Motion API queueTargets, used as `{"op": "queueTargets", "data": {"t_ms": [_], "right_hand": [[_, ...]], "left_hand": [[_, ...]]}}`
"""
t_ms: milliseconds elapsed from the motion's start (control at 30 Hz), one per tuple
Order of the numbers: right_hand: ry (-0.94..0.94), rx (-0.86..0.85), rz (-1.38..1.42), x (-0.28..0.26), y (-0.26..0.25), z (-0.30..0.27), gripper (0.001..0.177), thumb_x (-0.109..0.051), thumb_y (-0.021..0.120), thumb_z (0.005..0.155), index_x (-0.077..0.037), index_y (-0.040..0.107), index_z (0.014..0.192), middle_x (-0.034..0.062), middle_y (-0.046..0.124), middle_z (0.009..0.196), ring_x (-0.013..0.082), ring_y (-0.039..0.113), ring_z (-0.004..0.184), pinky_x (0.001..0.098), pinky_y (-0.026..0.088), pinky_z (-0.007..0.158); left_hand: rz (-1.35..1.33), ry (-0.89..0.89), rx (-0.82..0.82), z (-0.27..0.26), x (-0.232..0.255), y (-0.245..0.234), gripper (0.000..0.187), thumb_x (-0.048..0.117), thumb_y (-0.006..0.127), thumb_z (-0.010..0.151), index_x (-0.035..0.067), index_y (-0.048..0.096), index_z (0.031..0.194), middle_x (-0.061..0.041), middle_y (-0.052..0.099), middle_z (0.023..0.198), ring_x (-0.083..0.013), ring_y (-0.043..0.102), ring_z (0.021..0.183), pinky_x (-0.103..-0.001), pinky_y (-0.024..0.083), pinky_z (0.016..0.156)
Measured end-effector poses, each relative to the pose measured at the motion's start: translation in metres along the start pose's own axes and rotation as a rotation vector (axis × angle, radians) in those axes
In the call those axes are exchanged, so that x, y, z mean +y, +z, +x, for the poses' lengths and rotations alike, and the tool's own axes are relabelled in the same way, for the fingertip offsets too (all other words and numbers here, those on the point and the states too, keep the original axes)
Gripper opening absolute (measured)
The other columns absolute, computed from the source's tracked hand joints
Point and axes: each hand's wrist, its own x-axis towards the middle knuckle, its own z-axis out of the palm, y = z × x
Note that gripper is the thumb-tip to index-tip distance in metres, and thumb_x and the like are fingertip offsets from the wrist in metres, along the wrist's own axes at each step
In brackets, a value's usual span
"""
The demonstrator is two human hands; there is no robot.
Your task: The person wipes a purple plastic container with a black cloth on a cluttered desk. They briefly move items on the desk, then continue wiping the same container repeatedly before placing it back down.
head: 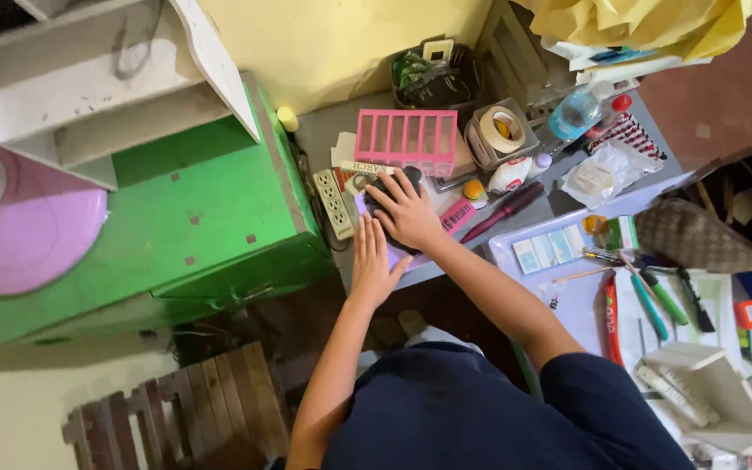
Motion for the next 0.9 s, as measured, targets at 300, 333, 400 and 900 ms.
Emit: {"op": "queueTargets", "data": {"t_ms": [300,333,400,900], "right_hand": [[0.175,0.094,-0.019,-0.002,0.005,0.008,0.041,-0.032,0.063,0.098,-0.025,0.061,0.139,0.0117,0.055,0.143,0.0379,0.05,0.136,0.0435,0.058,0.093],[0.182,0.095,-0.021,-0.002,0.005,0.009,0.041,-0.032,0.063,0.098,-0.025,0.061,0.139,0.0117,0.055,0.143,0.0379,0.05,0.136,0.0435,0.058,0.093],[0.198,0.105,-0.031,-0.003,0.006,0.008,0.039,-0.031,0.064,0.098,-0.023,0.062,0.136,0.0116,0.056,0.142,0.0374,0.05,0.136,0.0395,0.06,0.09],[0.232,0.106,-0.084,-0.007,0.003,0.008,0.036,-0.032,0.063,0.1,-0.023,0.062,0.135,0.01,0.056,0.142,0.0354,0.049,0.137,0.0361,0.058,0.096]], "left_hand": [[-0.034,0.067,-0.149,0.015,-0.019,-0.021,0.131,0.071,0.072,0.073,-0.012,0.015,0.157,-0.036,0.006,0.165,-0.0474,0.007,0.155,-0.055,0.012,0.125],[-0.035,0.073,-0.152,0.015,-0.02,-0.021,0.131,0.071,0.072,0.073,-0.012,0.015,0.157,-0.036,0.006,0.165,-0.0474,0.007,0.155,-0.055,0.012,0.125],[-0.075,0.034,-0.192,0.013,-0.02,-0.021,0.132,0.074,0.069,0.076,-0.01,0.009,0.158,-0.035,0.001,0.165,-0.0458,0.002,0.156,-0.054,0.007,0.126],[-0.106,0.056,-0.152,0.01,-0.023,-0.015,0.128,0.068,0.073,0.077,-0.01,0.011,0.158,-0.034,-0.003,0.166,-0.0468,0.002,0.155,-0.057,0.009,0.125]]}}
